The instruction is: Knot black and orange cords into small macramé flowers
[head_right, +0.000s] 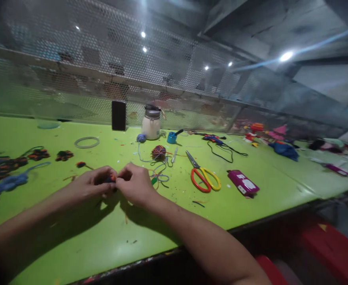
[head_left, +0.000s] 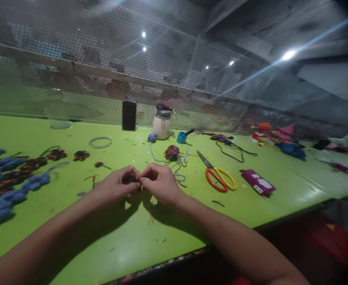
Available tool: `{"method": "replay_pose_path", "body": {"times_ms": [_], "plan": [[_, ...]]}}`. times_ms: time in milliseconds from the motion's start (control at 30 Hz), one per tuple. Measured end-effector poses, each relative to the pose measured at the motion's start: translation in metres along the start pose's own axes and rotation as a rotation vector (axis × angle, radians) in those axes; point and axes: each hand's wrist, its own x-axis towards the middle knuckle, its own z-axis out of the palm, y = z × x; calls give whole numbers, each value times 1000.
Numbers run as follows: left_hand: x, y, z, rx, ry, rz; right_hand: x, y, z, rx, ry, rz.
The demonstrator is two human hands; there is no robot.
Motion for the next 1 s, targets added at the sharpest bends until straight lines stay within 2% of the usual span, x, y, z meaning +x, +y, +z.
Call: {"method": "replay_pose_path", "body": {"times_ms": [100, 200, 333, 400, 467, 533, 567, 700, 767, 867, 1000], "plan": [[0, 0, 1, -87, -17, -23, 2, 3, 0, 53, 35, 23], [-2, 3, 3, -129, -36, -58, 1, 5, -3, 15, 40, 9], [-5, 8, 6, -140, -58, -45, -7, 4, -10, -27, -43, 31], [-7, 10, 6, -140, -91, -38, -12, 2, -22, -50, -100, 30], [-10, 11, 6, -134, -108, -19, -18, 1, -45, -154, -94, -3], [-12, 12, 5, -144, -110, -7, -21, 2, -80, -455, -10, -31], [-12, 11, 4, -153, -105, -2, -22, 4, -101, -684, 37, 6], [-11, 12, 2, -171, -103, -18, -23, 22, -185, -983, 146, 213], [-11, 14, 1, -164, -108, -31, -26, 34, -216, -1105, 144, 336], [-11, 17, 0, -155, -89, -6, -31, 50, -240, -1202, 81, 489], [-12, 17, -1, -155, -53, 45, -31, 60, -248, -1202, -18, 570]]}}
